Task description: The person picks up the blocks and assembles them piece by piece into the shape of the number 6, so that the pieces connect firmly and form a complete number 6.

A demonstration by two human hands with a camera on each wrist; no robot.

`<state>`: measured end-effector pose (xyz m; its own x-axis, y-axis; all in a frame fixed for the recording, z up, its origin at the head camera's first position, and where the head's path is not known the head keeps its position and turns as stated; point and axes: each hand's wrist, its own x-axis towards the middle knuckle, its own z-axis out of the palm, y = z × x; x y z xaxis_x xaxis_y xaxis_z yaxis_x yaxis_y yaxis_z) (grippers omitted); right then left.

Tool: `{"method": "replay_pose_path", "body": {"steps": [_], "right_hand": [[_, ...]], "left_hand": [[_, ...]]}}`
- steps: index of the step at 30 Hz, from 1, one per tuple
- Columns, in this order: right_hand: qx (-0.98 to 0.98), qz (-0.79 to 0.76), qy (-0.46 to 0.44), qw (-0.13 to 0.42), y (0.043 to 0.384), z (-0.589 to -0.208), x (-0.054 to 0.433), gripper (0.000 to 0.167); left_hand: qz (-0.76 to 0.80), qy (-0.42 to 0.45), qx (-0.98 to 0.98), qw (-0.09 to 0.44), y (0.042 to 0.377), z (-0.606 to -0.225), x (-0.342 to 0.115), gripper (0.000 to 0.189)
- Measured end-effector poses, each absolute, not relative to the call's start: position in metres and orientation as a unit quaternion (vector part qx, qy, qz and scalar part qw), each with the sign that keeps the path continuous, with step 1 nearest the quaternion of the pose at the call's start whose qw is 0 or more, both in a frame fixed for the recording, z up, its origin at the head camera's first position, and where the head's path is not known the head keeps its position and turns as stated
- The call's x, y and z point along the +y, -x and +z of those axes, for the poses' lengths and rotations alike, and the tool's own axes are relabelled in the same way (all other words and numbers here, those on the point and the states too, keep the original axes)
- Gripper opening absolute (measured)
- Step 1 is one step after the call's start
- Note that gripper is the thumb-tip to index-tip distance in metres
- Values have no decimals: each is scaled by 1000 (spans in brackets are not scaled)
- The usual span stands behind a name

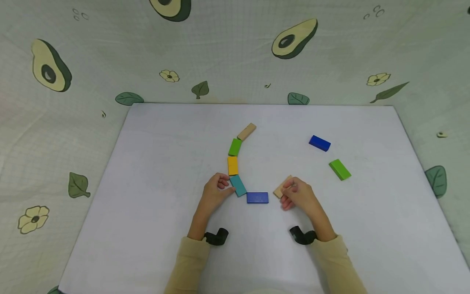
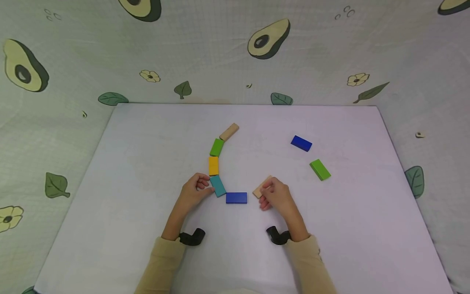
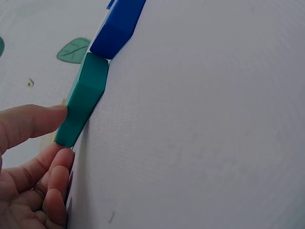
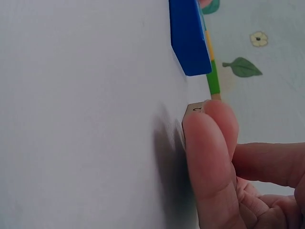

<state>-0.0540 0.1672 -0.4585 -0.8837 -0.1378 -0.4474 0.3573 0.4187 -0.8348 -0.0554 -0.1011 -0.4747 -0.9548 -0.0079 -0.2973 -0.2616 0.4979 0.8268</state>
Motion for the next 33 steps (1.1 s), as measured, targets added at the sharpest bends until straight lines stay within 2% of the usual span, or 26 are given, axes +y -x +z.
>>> {"method": "replay_pose_path", "body": {"steps": [20, 33], "right_hand": [[789, -568, -37, 232, 44, -464, 153, 13], [790, -567, -43, 227, 42, -467, 151, 16]], "left_hand": [[495, 82, 856, 128, 56, -470, -101, 34], [491, 80, 858, 129, 56, -472, -102, 34]]}}
